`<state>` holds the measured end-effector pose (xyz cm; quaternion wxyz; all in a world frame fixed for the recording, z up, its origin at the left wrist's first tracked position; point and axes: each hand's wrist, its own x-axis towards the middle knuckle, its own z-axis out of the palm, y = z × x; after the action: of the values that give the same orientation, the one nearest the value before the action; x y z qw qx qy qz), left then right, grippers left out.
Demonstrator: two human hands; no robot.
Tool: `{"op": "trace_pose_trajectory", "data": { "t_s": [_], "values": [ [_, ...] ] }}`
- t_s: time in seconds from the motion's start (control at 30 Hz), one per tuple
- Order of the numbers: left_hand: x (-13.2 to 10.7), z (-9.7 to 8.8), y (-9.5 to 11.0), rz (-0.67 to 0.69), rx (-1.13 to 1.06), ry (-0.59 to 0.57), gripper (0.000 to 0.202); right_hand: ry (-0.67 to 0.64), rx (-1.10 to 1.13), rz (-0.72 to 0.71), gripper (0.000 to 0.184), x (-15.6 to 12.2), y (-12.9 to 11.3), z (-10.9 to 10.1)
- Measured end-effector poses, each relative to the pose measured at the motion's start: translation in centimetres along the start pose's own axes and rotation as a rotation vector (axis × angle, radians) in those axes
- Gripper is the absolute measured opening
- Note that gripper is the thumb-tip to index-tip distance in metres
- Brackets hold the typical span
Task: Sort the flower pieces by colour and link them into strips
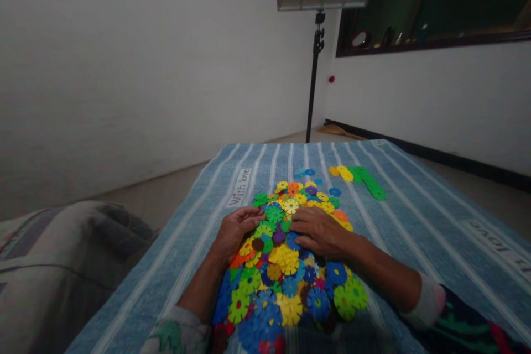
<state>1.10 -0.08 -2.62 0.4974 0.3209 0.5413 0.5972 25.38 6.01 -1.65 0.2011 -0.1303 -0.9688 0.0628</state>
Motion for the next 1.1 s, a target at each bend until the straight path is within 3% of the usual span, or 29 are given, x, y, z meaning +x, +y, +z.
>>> {"op": "trace_pose_trajectory", "data": {
  "t_s": [0.27, 0.4, 0.63, 0.8, 1.1],
  "values": [
    [0.0, 0.1, -0.1, 0.003, -0.009, -0.002, 0.035, 0.046, -0.053, 0.177, 0.020, -2.0, 3.1, -0.3],
    [0.0, 0.1, -0.2, 0.003, -0.007, 0.001, 0.033, 0.043, -0.069, 0.310, 0.020, -2.5, 3.6, -0.5],
    [0.1, 0.2, -0.2, 0.017, -0.011, -0.013, 0.034, 0.058, -0.032, 0.374, 0.019, -2.8, 3.9, -0.6],
    [-0.2, 0.5, 0.1, 0.009, -0.007, -0.005, 0.034, 0.067, -0.053, 0.510, 0.020, -2.7, 5.0, -0.8],
    [-0.1, 0.1, 0.2, 0.000, -0.003, -0.001, 0.033, -0.033, -0.036, 0.505, 0.022, -0.3, 6.1, -0.5]
  ]
}}
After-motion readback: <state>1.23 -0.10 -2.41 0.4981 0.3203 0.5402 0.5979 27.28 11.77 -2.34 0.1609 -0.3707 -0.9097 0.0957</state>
